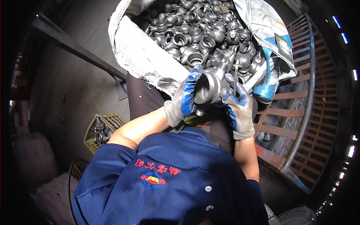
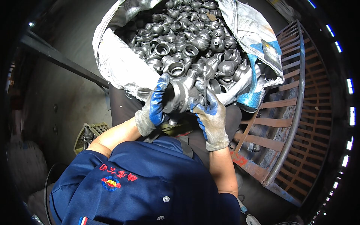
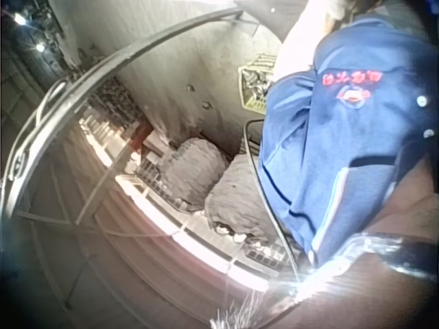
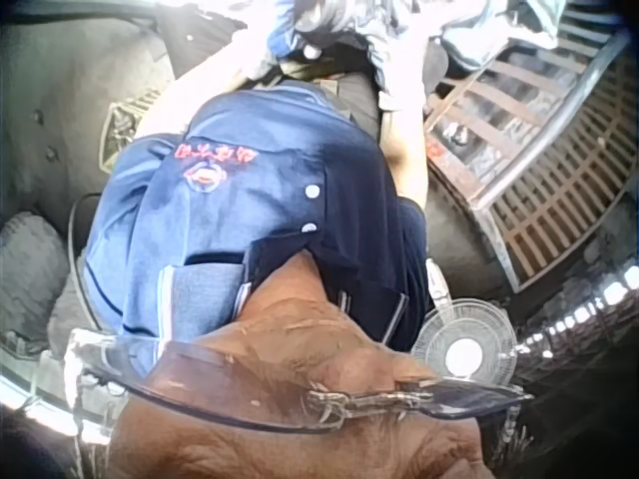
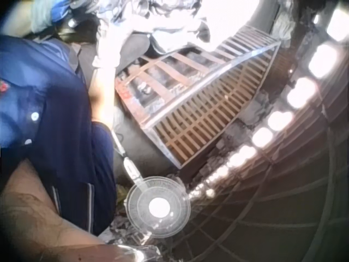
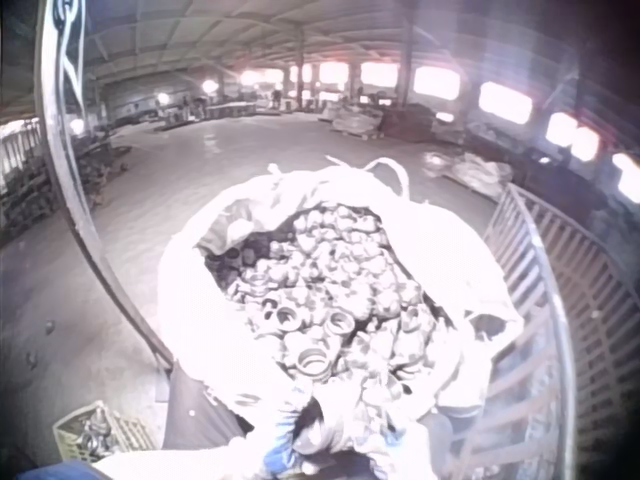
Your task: Sorting and inspecting metal cast fittings from a large bag into different bins.
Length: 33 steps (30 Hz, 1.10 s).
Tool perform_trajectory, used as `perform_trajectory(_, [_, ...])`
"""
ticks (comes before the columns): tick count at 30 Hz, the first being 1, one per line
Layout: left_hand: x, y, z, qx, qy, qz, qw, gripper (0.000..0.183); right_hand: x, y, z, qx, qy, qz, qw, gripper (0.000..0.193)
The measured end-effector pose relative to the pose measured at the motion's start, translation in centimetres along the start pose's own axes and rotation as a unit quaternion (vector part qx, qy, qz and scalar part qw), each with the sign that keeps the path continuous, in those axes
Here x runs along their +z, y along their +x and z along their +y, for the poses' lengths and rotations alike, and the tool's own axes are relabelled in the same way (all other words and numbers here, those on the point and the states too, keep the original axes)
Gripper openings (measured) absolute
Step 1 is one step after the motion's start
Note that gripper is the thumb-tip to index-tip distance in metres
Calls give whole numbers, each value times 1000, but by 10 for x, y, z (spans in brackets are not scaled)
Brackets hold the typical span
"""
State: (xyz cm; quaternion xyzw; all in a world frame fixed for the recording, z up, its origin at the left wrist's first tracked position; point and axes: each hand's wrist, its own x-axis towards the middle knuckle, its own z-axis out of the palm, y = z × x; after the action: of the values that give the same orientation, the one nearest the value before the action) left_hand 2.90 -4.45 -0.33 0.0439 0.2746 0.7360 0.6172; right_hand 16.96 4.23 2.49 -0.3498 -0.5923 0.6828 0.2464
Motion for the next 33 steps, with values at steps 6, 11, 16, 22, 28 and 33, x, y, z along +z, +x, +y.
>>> perform_trajectory(6, [-18, 12, -18, 124, 190, -13, 974, 49, 12, 0, 5, -117, 53, 51, 990, 47])
perform_trajectory(11, [-14, 17, -20, 137, 149, -6, 979, 44, 10, 1, 11, -121, 4, 75, 990, 43])
perform_trajectory(16, [-8, 10, -14, 10, 14, 2, 1000, 47, 4, -7, 6, -173, -242, 52, 953, 43])
perform_trajectory(22, [-7, 6, -4, -21, 50, -46, 997, 46, -15, -6, 6, -68, 136, 25, 988, 33])
perform_trajectory(28, [3, -4, -9, 69, 222, -77, 969, 43, -21, 21, -11, -132, -25, 20, 991, 42])
perform_trajectory(33, [-15, 8, -3, -134, 62, -159, 976, 50, -24, 38, 2, -95, 29, -50, 994, 38])
